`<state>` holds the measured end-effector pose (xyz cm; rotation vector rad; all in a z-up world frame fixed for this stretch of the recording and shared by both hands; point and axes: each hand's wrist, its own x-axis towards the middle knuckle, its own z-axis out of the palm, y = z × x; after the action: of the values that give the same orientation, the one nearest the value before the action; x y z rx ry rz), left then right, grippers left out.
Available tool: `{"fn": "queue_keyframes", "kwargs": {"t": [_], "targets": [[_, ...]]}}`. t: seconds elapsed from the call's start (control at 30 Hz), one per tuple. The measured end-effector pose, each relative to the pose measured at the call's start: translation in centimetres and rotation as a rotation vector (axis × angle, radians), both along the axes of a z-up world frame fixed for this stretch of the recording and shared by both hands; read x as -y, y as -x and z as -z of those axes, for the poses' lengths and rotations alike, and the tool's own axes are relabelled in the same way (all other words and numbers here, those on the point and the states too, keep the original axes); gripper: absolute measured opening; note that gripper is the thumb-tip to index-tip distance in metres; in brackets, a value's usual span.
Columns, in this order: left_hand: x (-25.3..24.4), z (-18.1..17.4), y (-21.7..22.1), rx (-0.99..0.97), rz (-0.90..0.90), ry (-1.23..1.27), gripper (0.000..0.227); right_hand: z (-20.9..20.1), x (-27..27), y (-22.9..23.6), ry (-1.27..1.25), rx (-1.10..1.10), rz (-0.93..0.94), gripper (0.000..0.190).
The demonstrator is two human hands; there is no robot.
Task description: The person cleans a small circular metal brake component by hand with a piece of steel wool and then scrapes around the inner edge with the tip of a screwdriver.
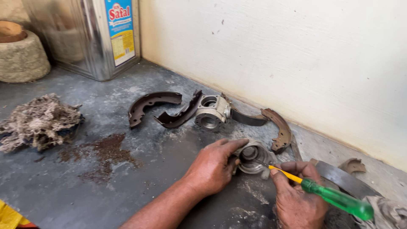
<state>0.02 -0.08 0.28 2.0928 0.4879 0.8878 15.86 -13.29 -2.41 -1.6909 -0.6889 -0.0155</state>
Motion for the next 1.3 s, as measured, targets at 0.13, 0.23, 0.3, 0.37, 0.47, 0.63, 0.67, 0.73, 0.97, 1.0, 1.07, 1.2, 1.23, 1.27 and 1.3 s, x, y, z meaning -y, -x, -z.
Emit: {"fn": "queue_keyframes", "kwargs": {"t": [0.13, 0.23, 0.3, 0.37, 0.47, 0.63, 0.67, 0.73, 0.97, 1.0, 1.07, 1.2, 1.23, 1.27, 1.3], "targets": [[0.0, 0.0, -0.2, -0.052, -0.001, 0.046, 0.046, -0.5, 0.3, 0.3, 0.077, 0.059, -0.022, 0.011], [-0.2, 0.7, -0.5, 0.017, -0.009, -0.026, 0.043, 0.0, 0.2, 0.3, 0.055, 0.078, -0.107, 0.009], [-0.4, 1.0, -0.6, 0.071, -0.021, -0.059, 0.042, 0.4, 0.1, 0.5, 0.018, 0.052, -0.184, 0.01], [-0.6, 1.1, -0.8, 0.065, -0.001, -0.008, 0.042, 0.5, -0.4, 0.8, -0.054, -0.019, -0.281, 0.012], [-0.7, 1.6, -0.9, 0.077, -0.004, -0.004, 0.042, -0.1, 0.5, 0.8, 0.071, -0.023, -0.073, 0.008], [-1.3, 1.8, -2.3, 0.043, -0.003, 0.035, 0.043, 0.2, -0.2, 0.9, -0.107, -0.075, -0.241, 0.01], [-1.5, 1.9, -2.4, 0.053, 0.01, 0.045, 0.043, 0.3, -0.1, 0.9, -0.119, -0.09, -0.273, 0.01], [-1.7, 2.0, -2.7, 0.041, 0.024, 0.093, 0.043, 0.2, 0.2, 0.6, -0.102, -0.074, -0.19, 0.007], [-2.2, 2.2, -3.3, -0.01, 0.111, 0.328, 0.043, 0.0, -0.5, 0.6, -0.146, -0.238, -0.201, 0.007], [-2.5, 2.1, -3.3, -0.013, 0.115, 0.312, 0.043, 0.0, -0.5, 0.4, -0.155, -0.251, -0.177, 0.008], [-2.6, 2.2, -3.4, 0.043, 0.171, 0.304, 0.042, 0.1, -0.5, 0.3, -0.168, -0.282, -0.128, 0.011], [-2.7, 2.3, -3.6, -0.021, 0.164, 0.397, 0.042, 0.6, -0.6, 0.4, -0.135, -0.279, -0.11, 0.009], [-2.6, 2.3, -3.3, -0.012, 0.161, 0.396, 0.042, 0.6, -0.7, 0.3, -0.138, -0.277, -0.144, 0.01], [-2.5, 2.2, -3.3, 0.0, 0.17, 0.388, 0.042, 0.5, -0.7, 0.0, -0.149, -0.268, -0.169, 0.011], [-2.5, 1.9, -3.4, 0.012, 0.178, 0.379, 0.043, 0.4, -0.6, -0.4, -0.201, -0.349, -0.16, 0.012]]}}
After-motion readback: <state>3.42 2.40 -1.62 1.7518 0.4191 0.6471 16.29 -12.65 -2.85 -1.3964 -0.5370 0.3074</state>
